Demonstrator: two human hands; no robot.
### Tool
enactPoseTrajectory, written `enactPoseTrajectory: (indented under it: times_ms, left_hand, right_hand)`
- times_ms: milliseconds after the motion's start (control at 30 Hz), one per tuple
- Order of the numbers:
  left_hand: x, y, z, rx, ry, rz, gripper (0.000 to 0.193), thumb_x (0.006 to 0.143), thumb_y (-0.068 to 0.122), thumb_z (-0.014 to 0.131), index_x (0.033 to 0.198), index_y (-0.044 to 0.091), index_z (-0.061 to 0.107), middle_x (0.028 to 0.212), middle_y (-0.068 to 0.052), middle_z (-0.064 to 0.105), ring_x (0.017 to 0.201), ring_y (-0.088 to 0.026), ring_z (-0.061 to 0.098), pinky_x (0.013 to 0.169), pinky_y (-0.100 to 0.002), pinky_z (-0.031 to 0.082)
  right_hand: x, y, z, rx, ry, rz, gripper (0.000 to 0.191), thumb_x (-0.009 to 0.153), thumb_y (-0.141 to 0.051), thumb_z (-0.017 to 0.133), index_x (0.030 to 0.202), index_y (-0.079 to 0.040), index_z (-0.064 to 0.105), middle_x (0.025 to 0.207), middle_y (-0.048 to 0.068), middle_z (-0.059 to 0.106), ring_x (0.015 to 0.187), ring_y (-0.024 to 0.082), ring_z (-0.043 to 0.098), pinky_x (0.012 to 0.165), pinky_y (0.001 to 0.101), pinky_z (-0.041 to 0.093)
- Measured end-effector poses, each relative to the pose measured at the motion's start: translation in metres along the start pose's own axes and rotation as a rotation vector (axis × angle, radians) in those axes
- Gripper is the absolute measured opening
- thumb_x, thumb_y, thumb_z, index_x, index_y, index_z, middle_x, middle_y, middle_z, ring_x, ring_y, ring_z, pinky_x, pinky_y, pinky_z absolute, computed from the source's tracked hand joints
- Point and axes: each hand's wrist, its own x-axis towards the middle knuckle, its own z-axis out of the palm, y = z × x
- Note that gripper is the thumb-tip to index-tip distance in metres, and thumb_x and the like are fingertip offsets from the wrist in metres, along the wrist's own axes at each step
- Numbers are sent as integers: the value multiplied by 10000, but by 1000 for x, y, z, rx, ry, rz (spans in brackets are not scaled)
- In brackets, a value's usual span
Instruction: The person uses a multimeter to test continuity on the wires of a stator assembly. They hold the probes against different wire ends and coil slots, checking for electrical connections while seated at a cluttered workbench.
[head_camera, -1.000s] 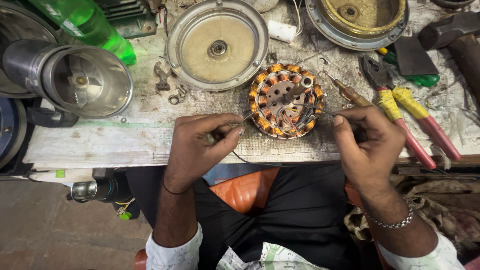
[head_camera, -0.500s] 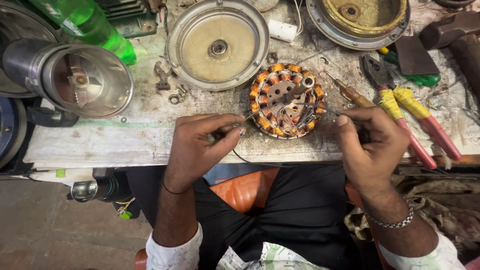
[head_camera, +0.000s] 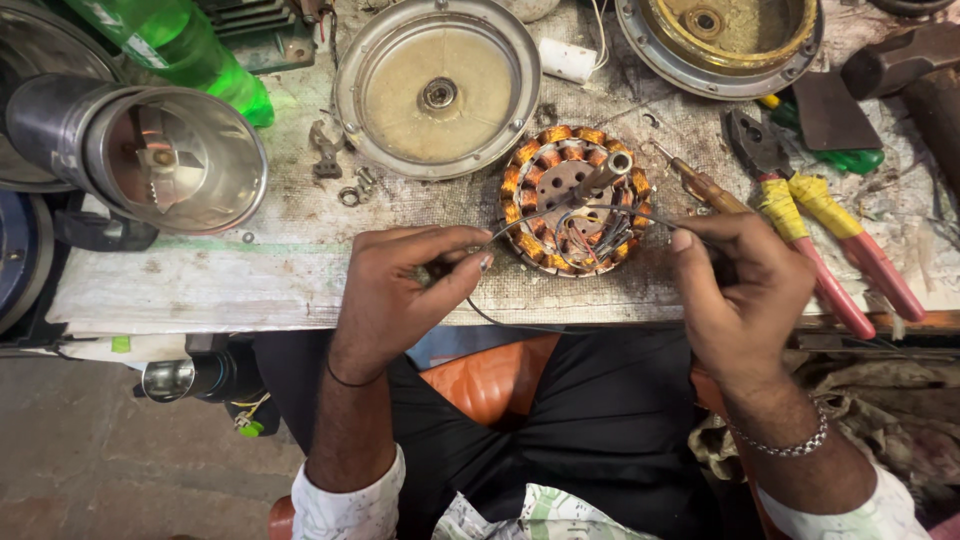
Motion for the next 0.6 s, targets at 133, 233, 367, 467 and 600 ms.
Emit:
enactPoseTrajectory:
  times_ms: [133,233,367,467,600]
  left_hand:
    - [0,0,0,4,5,8,236,863,56,788,1099,46,781,825,-58,759,665,-70,679,603,-230,539]
    - [-1,1,0,-3,1,-13,235,865,55,785,1099,43,781,818,-60,757,664,-72,675,598,-231,539]
    - [0,1,0,-11,-1,-6,233,865,55,788,1097,40,778,820,-60,757,671,-68,679,603,-227,542]
    - [1,1,0,-16,5,-16,230,868,52,789,1097,39,779,813,-57,756,655,-70,669,590,-226,532]
    - [0,1,0,-12,-1,-15,243,861,43,783,1103,40,782,808,-57,748,658,-71,666,595,-228,535]
  right_hand:
    - [1,0,0,-5,22,-25,41,1091,16,673,1113,50,668,895,25,669,763,25,602,682,163,469]
    - [1,0,-1,-26,11,-52,36,1106,24,673,1099,60,671,873,33,659,740,32,583,666,168,446]
    - [2,0,0,-21,-7,-23,51,1086,21,674,1124,54,665,876,39,671,757,41,615,676,177,481]
    - [2,-1,1,36,17,-21,43,1101,15,658,1108,57,652,899,36,679,776,36,628,704,174,501]
    - [2,0,1,17,-43,-6,42,1090,26,657,1067,61,651,905,39,688,803,43,644,727,182,507]
